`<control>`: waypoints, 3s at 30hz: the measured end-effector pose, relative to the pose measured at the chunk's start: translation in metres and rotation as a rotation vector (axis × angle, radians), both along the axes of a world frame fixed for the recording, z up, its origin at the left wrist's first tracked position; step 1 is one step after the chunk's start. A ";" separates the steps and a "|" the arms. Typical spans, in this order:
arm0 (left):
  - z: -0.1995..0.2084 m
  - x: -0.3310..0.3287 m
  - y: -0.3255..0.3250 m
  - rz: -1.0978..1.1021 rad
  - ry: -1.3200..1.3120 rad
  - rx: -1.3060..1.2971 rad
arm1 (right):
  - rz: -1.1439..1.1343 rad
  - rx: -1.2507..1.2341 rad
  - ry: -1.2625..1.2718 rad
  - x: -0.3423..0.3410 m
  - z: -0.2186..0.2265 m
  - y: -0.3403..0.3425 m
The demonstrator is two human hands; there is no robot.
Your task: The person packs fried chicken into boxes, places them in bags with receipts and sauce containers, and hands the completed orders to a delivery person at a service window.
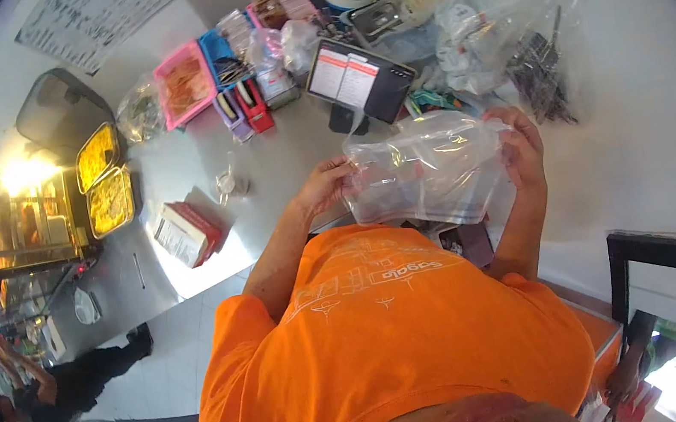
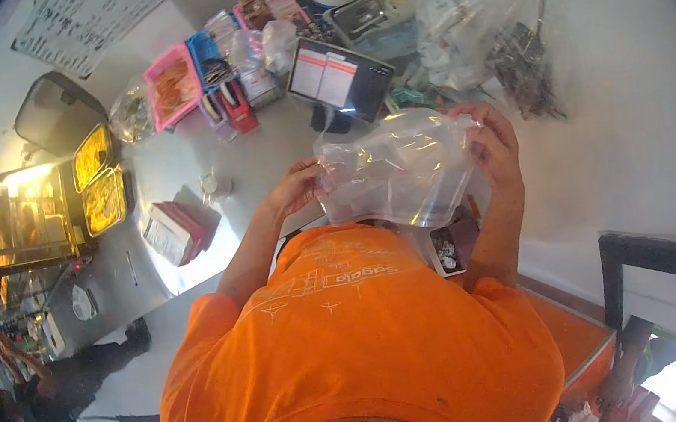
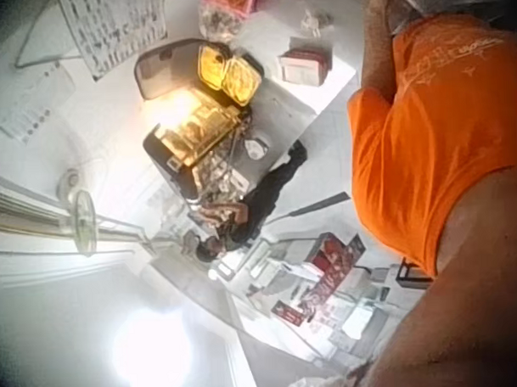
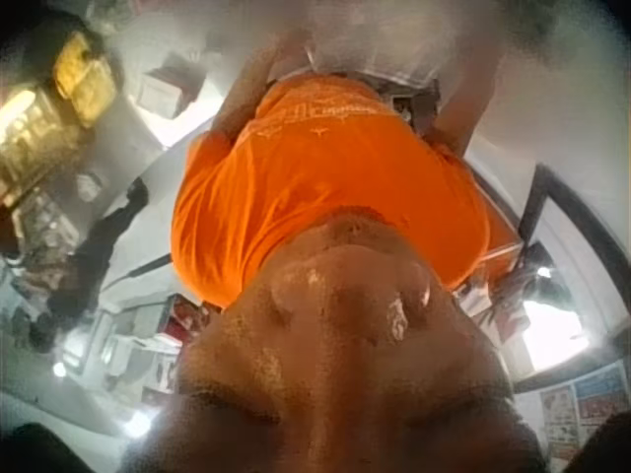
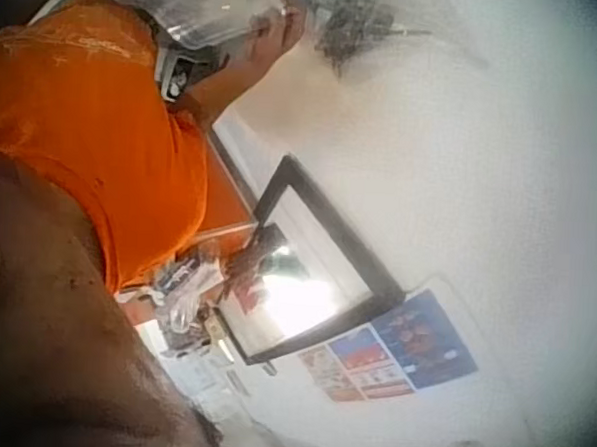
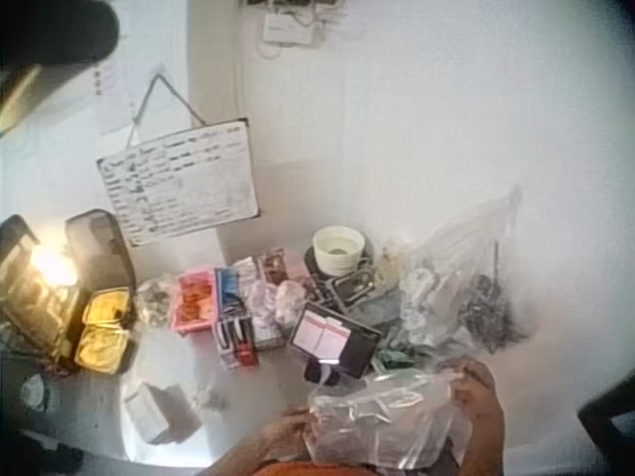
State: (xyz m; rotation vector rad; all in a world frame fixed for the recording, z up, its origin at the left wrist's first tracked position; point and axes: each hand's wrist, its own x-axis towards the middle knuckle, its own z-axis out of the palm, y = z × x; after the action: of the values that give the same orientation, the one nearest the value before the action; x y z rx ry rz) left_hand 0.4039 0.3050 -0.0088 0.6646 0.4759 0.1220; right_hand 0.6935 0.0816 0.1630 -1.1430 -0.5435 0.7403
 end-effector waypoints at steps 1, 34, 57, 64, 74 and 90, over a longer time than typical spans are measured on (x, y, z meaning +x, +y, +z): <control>-0.007 -0.014 0.002 0.028 -0.001 0.000 | 0.050 -0.192 -0.195 0.008 -0.011 0.003; 0.097 -0.191 0.025 0.469 0.063 1.611 | 0.116 -0.233 -1.192 -0.339 -0.076 0.130; 0.095 -0.220 0.053 0.535 -0.050 2.113 | -0.275 -0.475 -1.741 -0.232 -0.123 0.038; -0.134 -0.317 0.042 -0.122 0.462 1.165 | 0.644 -0.813 0.015 -0.295 -0.282 -0.044; -0.029 -0.287 0.077 -0.041 -0.350 -0.314 | 0.387 -0.500 0.473 -0.266 -0.272 -0.021; -0.108 -0.189 0.038 0.429 0.661 1.087 | -0.184 -0.198 -1.618 -0.248 -0.191 0.142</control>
State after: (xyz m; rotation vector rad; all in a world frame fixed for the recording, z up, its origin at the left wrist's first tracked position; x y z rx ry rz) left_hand 0.2149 0.3426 -0.1170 1.6800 1.2145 0.6025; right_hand 0.4450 0.2235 -0.0284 -1.8107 -1.6715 -0.4889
